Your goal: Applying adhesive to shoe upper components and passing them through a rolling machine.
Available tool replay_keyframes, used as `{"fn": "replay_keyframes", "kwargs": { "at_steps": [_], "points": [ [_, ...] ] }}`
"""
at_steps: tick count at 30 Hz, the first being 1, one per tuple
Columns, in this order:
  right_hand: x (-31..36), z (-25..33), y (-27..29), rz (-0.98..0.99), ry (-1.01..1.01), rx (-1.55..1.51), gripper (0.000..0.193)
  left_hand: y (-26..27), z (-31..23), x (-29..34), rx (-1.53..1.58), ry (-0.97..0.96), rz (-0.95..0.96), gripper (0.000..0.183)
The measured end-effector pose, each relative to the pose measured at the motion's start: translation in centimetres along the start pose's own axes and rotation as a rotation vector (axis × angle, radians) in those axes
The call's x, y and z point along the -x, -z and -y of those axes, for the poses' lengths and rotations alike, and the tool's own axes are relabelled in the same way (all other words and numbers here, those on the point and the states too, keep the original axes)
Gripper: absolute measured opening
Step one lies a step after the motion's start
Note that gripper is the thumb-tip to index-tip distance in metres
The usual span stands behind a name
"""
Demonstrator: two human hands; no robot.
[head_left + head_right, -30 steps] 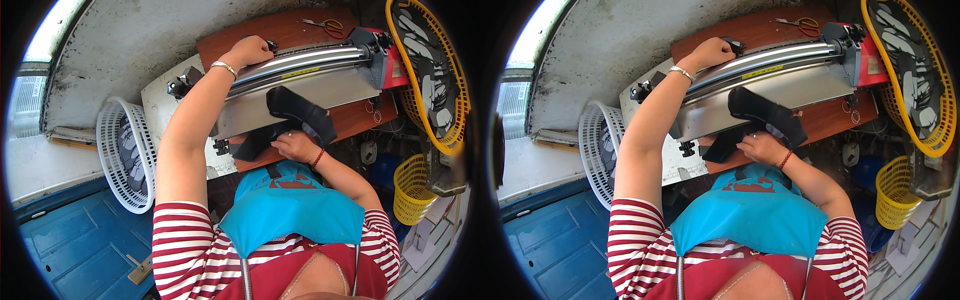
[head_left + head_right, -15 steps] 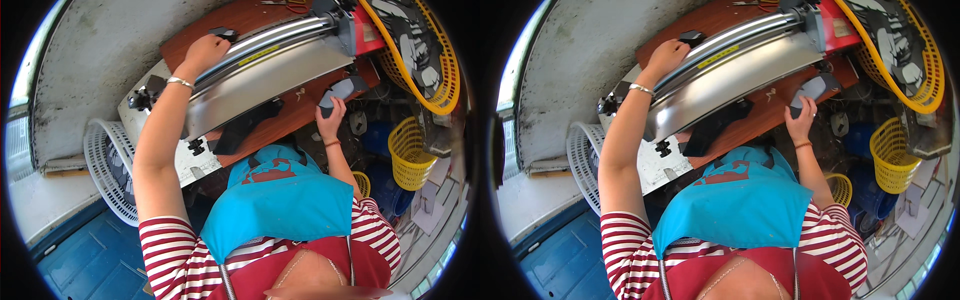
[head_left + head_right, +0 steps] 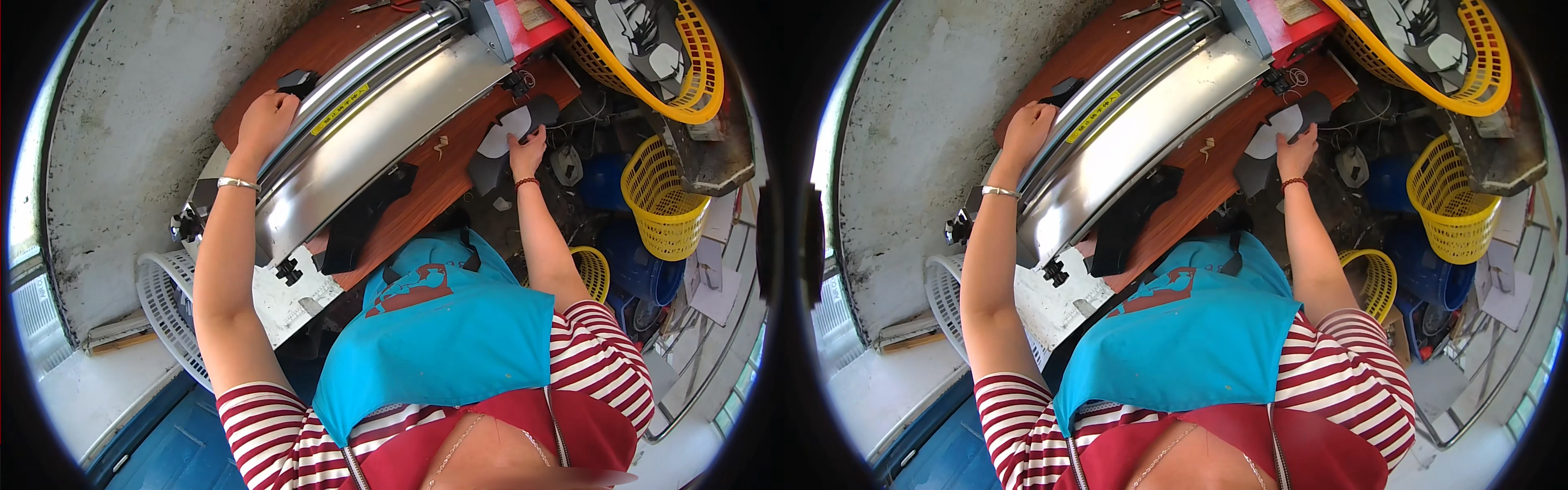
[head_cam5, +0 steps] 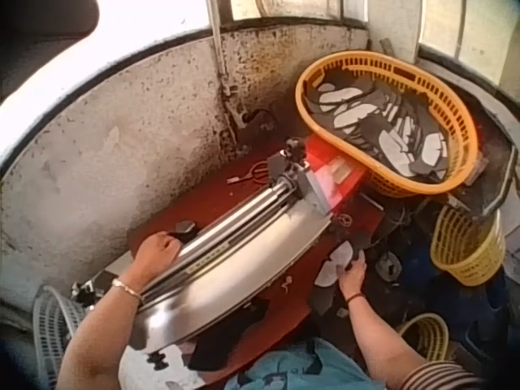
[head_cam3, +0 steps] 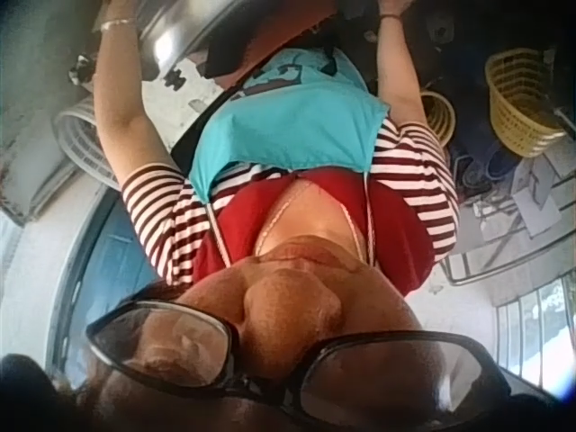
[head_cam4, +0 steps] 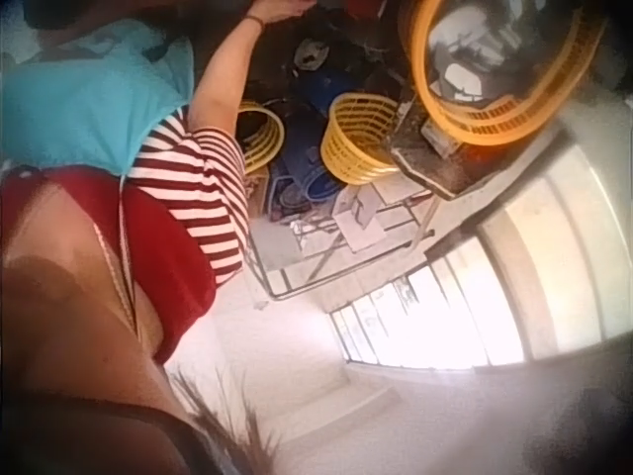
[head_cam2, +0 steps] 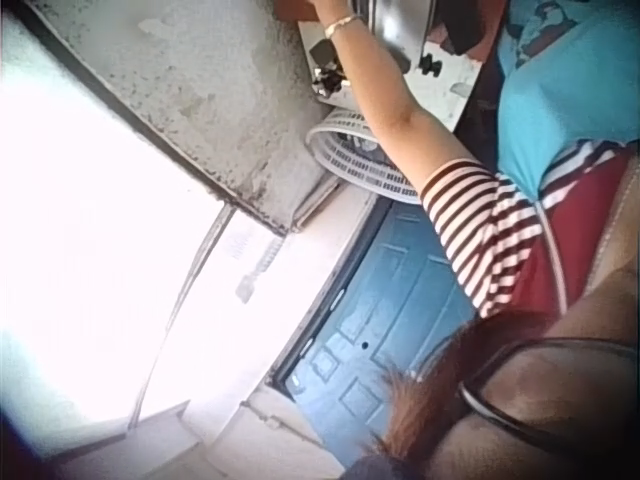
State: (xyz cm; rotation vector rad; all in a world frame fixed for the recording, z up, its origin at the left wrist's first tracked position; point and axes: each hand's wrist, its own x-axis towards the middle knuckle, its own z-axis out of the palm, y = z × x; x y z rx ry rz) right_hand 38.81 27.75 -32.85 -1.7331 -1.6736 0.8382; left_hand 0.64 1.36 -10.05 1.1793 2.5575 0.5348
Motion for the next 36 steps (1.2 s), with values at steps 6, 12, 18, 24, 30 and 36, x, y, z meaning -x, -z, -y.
{"fn": "replay_keyframes", "kwargs": {
  "at_steps": [6,12,18,24,30,36],
  "points": [
    [0.7,-1.9,-1.2,0.117,-0.191,-0.370,0.084,-0.2,0.2,-0.6,0.000,-0.011,0.010,0.041],
    [0.6,-4.2,-0.6,0.097,-0.090,-0.174,0.075,-0.5,0.6,0.0,0.025,-0.010,-0.019,0.042],
    [4.7,0.0,-2.0,0.045,-0.081,-0.053,0.097,-0.2,0.2,-0.3,-0.027,-0.021,-0.020,0.042],
    [3.1,-0.7,-3.2,-0.042,-0.292,-0.249,0.069,-0.4,-0.4,-0.5,-0.036,0.007,-0.039,0.041],
    [3.4,-0.1,-2.4,0.034,-0.336,-0.257,0.062,0.2,-0.8,-0.7,-0.021,0.016,0.014,0.039],
    [5.9,1.0,-1.5,-0.016,-0.225,-0.151,0.067,0.4,-0.6,-1.1,-0.021,0.034,0.042,0.040]
  ]
}}
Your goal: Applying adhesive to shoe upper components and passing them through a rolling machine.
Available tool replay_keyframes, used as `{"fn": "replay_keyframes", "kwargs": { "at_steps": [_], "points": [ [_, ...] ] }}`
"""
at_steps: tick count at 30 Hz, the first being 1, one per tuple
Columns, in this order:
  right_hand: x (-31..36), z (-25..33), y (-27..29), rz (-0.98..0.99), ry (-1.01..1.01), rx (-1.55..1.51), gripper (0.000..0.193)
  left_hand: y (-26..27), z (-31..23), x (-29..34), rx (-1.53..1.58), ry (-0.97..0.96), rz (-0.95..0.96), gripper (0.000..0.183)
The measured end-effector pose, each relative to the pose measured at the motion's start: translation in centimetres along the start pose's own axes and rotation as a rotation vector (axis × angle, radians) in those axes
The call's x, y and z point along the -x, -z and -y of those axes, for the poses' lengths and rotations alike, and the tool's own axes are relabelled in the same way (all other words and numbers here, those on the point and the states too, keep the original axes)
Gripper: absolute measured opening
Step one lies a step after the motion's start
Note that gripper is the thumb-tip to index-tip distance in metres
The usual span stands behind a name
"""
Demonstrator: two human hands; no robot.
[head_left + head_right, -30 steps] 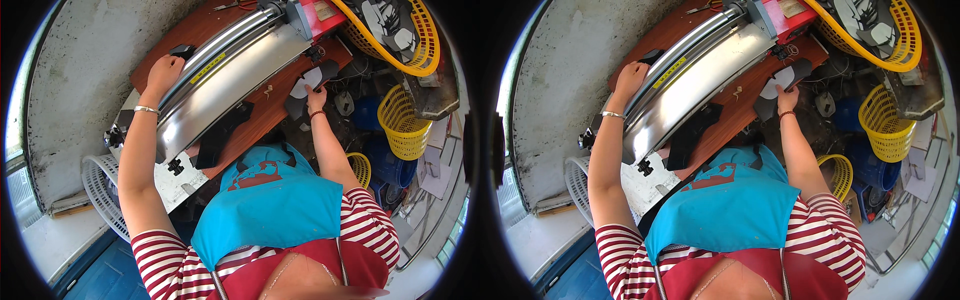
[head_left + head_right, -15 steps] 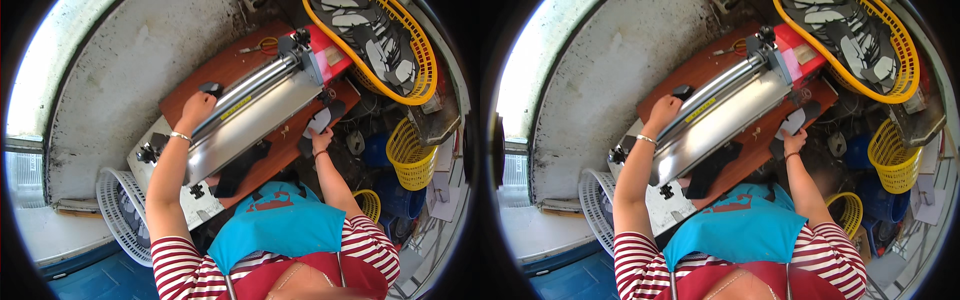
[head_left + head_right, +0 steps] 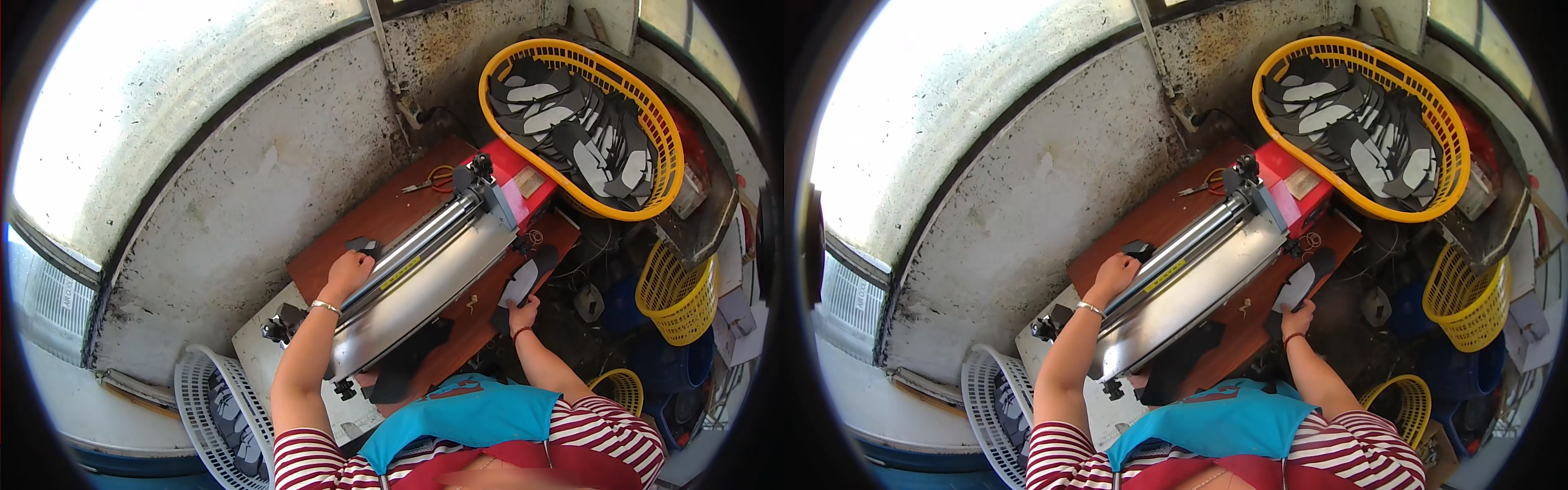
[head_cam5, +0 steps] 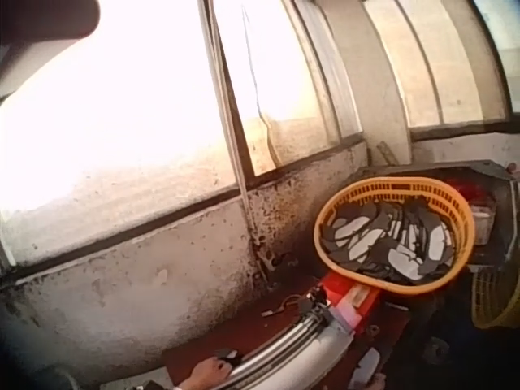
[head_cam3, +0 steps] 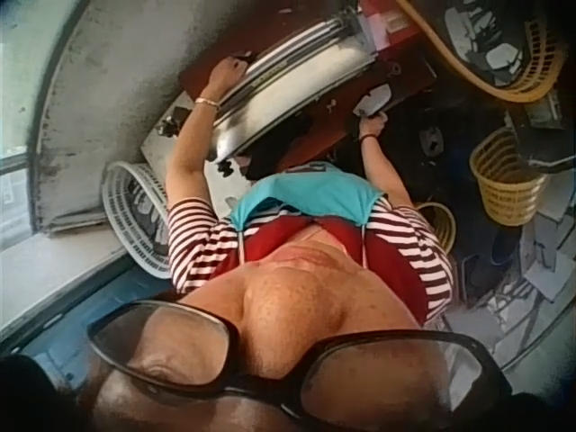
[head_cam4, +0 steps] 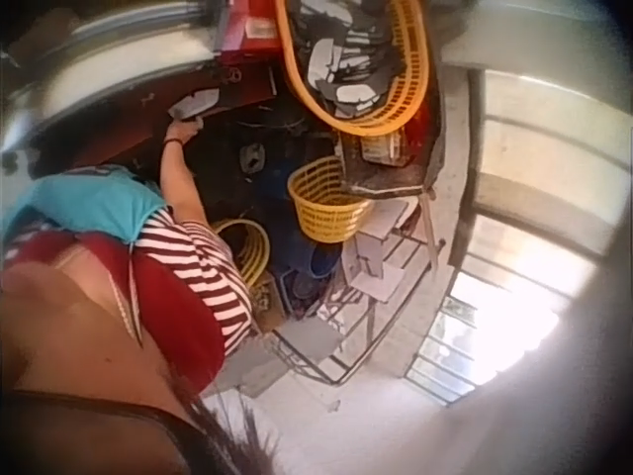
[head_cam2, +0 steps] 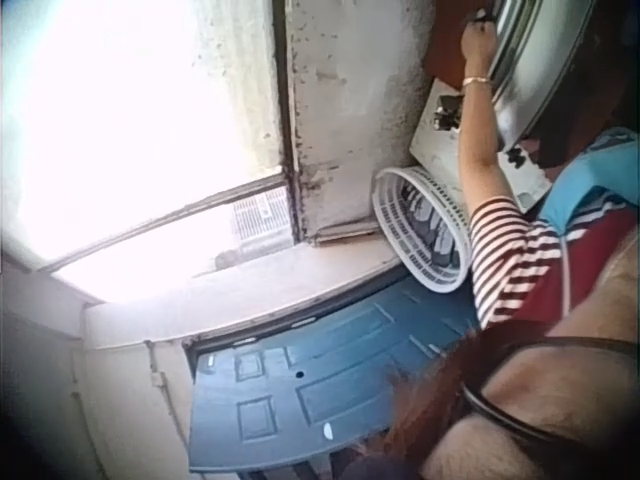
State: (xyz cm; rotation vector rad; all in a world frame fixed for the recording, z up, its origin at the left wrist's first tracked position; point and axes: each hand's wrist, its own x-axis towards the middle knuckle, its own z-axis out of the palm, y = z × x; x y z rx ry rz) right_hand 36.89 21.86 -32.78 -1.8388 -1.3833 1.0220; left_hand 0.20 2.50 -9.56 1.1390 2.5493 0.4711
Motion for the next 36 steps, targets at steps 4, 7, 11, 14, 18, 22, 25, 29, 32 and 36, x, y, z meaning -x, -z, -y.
{"fn": "replay_keyframes", "kwargs": {
  "at_steps": [4,7,11,14,18,22,25,29,32,36],
  "points": [
    [-0.6,-2.3,0.1,-0.023,0.081,-0.101,0.068,-0.2,-0.2,0.8,0.041,-0.055,-0.051,0.037],
    [-1.6,-2.6,2.1,0.140,-0.063,-0.331,0.067,-0.7,0.3,1.4,0.051,-0.046,-0.056,0.036],
    [-1.1,-1.1,8.3,0.329,-0.048,-0.677,0.039,-1.1,1.3,0.7,0.034,-0.054,-0.037,0.035],
    [-0.8,3.7,11.4,0.176,0.338,-0.623,0.053,-0.8,1.4,0.7,-0.021,-0.075,-0.070,0.032],
    [5.2,14.5,13.9,0.069,0.879,-0.277,0.052,0.8,-0.2,-0.1,-0.026,-0.076,-0.085,0.034],
    [8.1,16.5,11.7,0.173,1.389,0.383,0.057,-0.4,-0.2,-0.6,-0.003,-0.065,-0.076,0.039],
    [8.8,16.0,10.4,0.322,1.583,0.660,0.052,-0.2,-0.6,0.3,-0.004,-0.050,-0.014,0.043],
    [10.4,18.3,11.0,0.342,1.658,0.800,0.047,-0.7,-0.2,1.2,-0.014,-0.069,0.041,0.053],
    [11.7,19.3,9.8,0.409,1.640,0.887,0.041,-0.5,-0.7,1.0,0.016,0.001,0.106,0.065],
    [12.0,20.0,6.3,0.442,1.672,0.823,0.039,-0.6,-0.1,-0.2,-0.055,-0.071,0.110,0.065]
  ]
}}
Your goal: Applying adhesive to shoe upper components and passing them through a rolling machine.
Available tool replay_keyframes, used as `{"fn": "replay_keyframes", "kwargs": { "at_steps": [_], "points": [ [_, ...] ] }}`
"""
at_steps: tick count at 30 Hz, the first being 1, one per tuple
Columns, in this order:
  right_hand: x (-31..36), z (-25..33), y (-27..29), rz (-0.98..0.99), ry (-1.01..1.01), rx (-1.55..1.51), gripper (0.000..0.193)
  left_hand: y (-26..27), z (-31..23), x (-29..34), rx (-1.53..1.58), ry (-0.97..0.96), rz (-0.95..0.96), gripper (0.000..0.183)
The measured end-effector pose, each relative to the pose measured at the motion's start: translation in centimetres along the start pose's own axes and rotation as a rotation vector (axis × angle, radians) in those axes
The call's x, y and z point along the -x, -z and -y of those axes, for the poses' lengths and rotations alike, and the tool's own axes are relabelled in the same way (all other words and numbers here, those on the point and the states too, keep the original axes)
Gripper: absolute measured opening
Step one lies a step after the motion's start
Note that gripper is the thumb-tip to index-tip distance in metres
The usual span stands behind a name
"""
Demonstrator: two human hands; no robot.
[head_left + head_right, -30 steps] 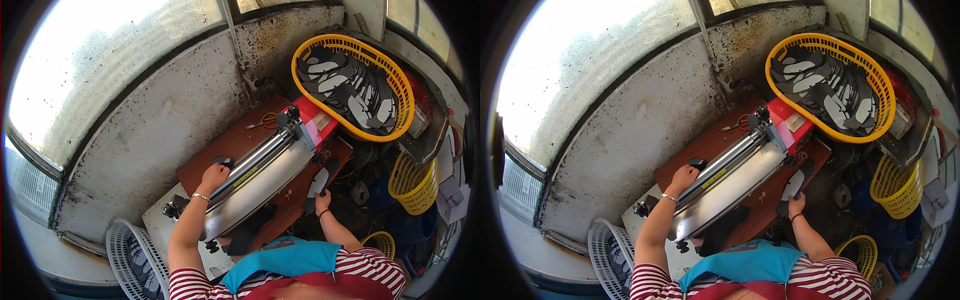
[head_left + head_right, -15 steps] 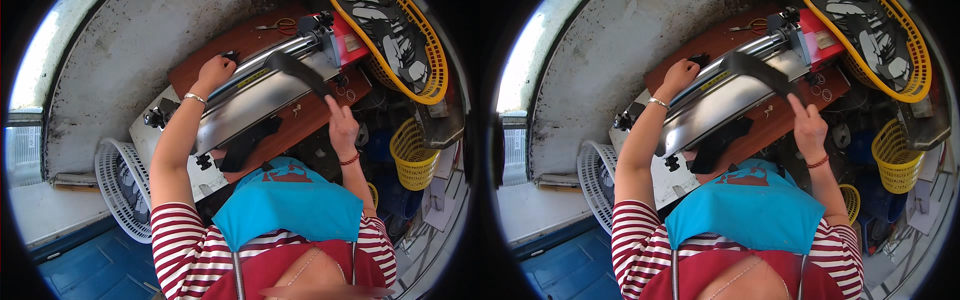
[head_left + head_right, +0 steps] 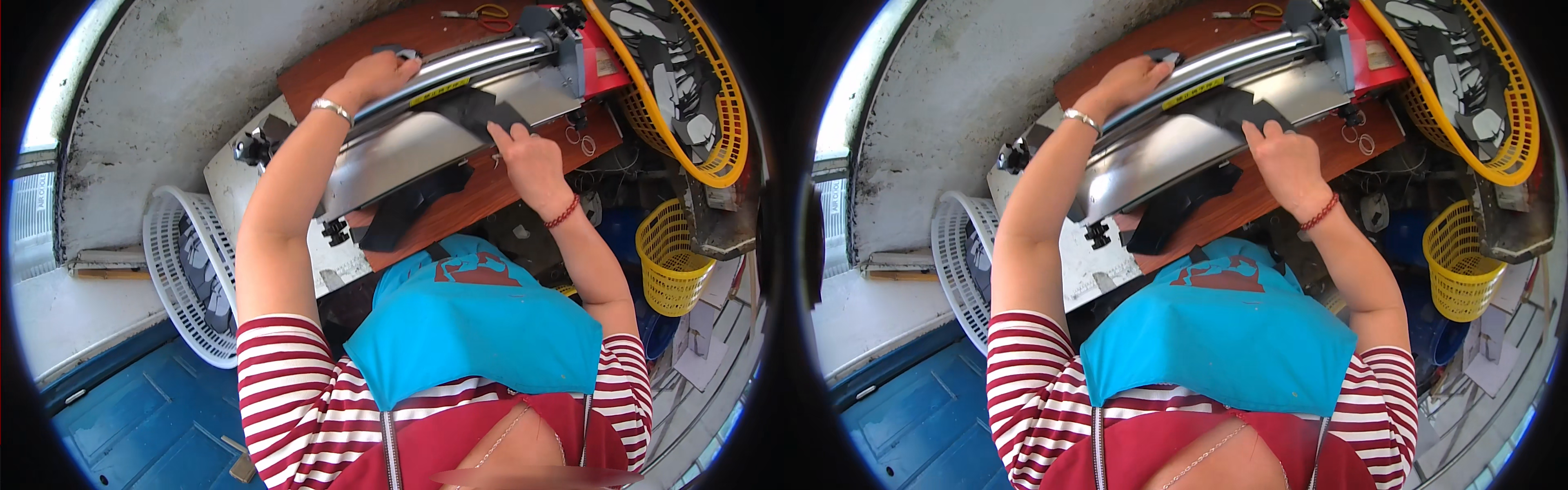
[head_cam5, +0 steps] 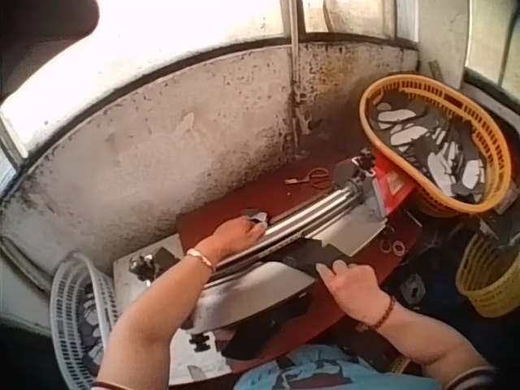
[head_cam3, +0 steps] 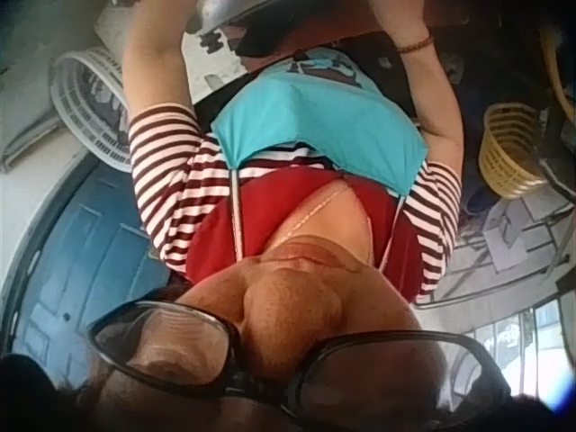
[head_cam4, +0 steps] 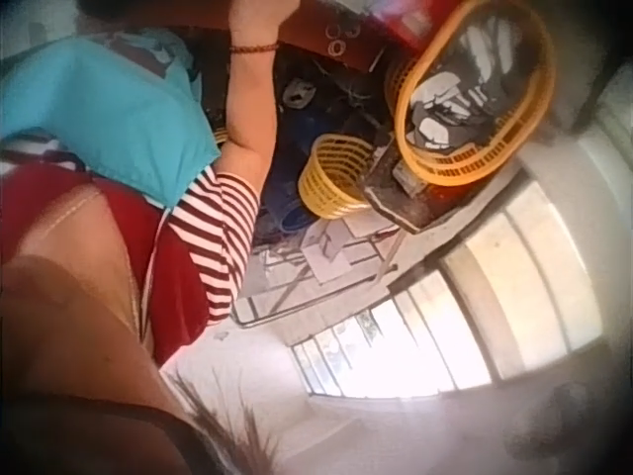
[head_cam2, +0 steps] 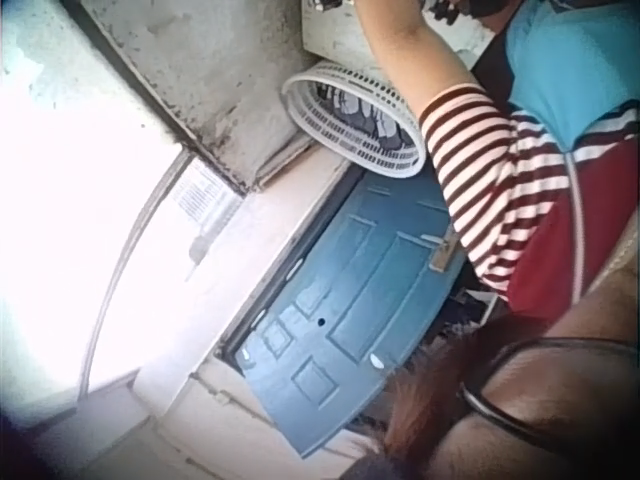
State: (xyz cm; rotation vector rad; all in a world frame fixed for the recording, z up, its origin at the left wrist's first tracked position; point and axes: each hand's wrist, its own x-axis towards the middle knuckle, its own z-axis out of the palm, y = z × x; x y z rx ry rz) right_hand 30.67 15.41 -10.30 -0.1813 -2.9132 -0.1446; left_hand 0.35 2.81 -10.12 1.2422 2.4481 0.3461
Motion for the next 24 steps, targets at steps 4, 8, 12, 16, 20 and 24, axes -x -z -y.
{"fn": "replay_keyframes", "kwargs": {
  "at_steps": [4,8,12,16,20,24],
  "points": [
    [1.1,3.0,-2.0,-0.170,0.214,-0.497,0.040,1.3,1.8,-0.7,0.118,-0.086,-0.105,0.038],
    [3.2,8.0,-10.1,0.044,0.337,-0.532,0.041,4.3,-2.1,0.3,0.217,0.042,-0.142,0.029],
    [3.1,11.2,-16.3,-0.027,0.397,-0.457,0.041,5.9,-0.4,0.7,0.324,0.051,-0.276,0.027],
    [2.6,11.4,-19.2,0.016,0.490,-0.473,0.038,7.0,0.3,1.2,0.374,0.191,-0.329,0.022],
    [2.6,11.2,-17.8,0.054,0.545,-0.569,0.033,5.8,1.8,1.1,0.492,0.214,-0.645,0.032],
    [3.1,8.1,-9.2,-0.011,0.498,-0.810,0.034,5.3,0.9,2.5,0.236,-0.186,-0.952,0.041]
  ]
}}
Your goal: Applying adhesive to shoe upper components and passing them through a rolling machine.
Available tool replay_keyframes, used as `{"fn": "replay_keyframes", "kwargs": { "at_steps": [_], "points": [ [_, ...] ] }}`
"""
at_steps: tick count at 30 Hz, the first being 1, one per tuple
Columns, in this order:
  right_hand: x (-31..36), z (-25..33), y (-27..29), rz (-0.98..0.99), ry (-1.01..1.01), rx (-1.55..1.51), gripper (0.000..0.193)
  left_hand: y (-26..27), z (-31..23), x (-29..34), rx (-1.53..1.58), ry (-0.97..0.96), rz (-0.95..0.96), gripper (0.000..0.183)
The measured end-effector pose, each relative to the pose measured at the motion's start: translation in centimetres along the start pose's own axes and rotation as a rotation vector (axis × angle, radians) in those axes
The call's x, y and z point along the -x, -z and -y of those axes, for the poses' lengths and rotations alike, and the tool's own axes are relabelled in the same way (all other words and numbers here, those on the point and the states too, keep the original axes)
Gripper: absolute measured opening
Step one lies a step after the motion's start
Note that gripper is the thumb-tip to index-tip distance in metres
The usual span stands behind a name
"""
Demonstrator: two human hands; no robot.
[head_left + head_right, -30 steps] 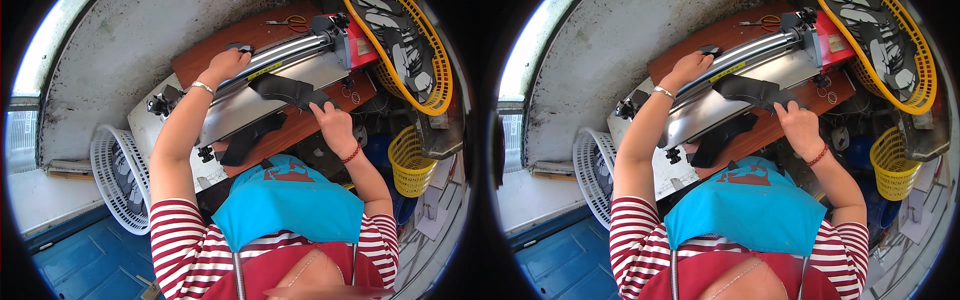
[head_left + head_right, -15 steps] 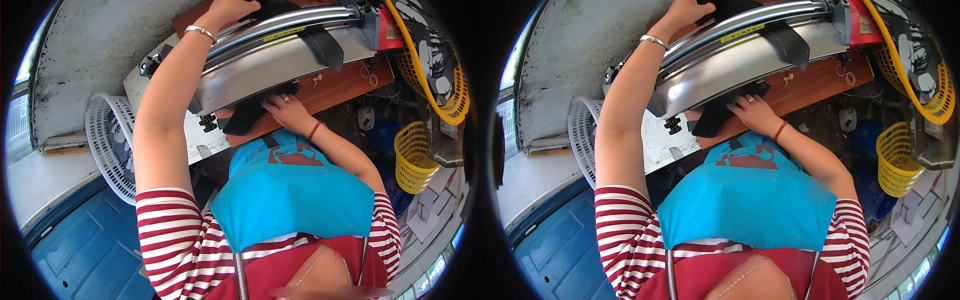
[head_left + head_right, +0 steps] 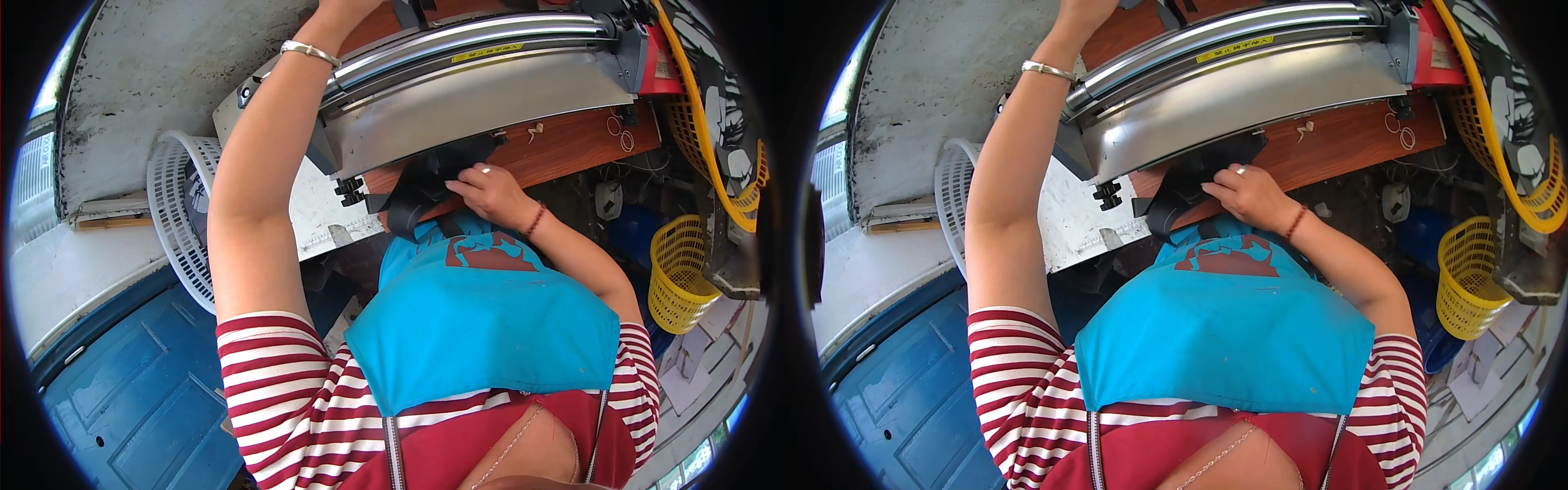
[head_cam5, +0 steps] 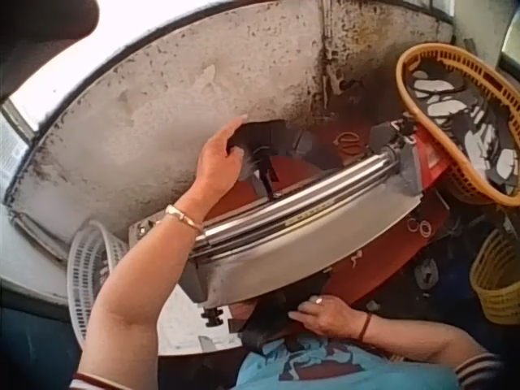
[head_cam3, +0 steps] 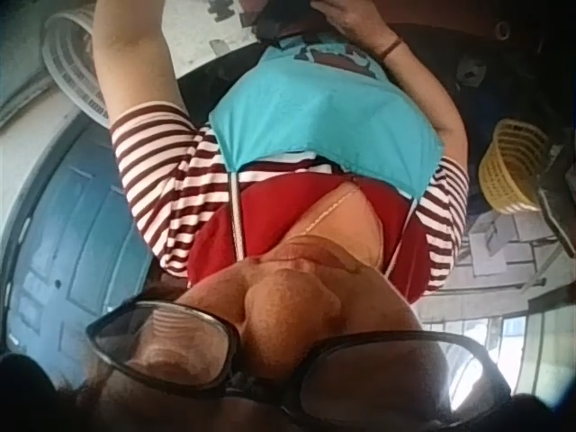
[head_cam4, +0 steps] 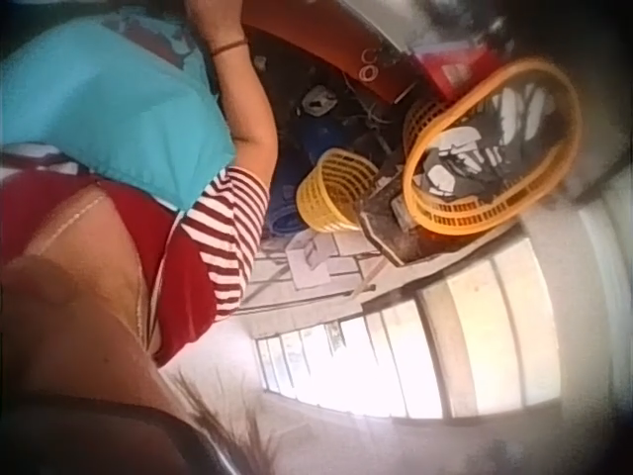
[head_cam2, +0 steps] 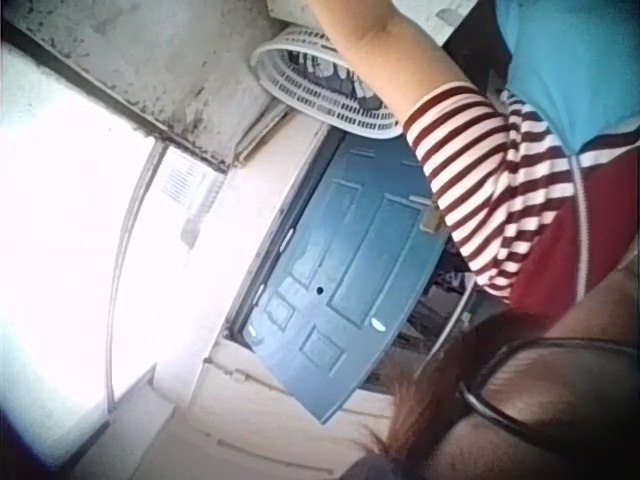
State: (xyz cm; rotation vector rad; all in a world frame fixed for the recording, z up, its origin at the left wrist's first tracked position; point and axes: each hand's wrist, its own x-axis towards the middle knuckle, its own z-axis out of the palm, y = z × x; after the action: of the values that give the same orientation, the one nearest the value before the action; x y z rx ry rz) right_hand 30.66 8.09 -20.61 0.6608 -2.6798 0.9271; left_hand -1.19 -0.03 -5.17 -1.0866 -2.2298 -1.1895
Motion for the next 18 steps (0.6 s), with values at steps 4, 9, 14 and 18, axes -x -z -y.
{"fn": "replay_keyframes", "kwargs": {
  "at_steps": [4,9,14,18],
  "points": [
    [0.4,3.0,9.1,-0.238,-0.016,0.068,0.043,0.2,-1.1,1.2,-0.118,-0.052,0.321,0.035],
    [0.0,2.2,13.3,-0.223,-0.184,0.521,0.044,-2.5,1.6,4.6,-0.380,-0.083,0.692,0.028],
    [-1.1,1.0,11.2,-0.136,-0.310,0.676,0.031,-4.1,1.6,3.5,-0.234,0.199,0.886,0.040],
    [-4.3,-1.1,10.1,-0.229,-0.193,0.597,0.030,-3.9,0.4,3.6,-0.320,0.270,0.915,0.043]
  ]
}}
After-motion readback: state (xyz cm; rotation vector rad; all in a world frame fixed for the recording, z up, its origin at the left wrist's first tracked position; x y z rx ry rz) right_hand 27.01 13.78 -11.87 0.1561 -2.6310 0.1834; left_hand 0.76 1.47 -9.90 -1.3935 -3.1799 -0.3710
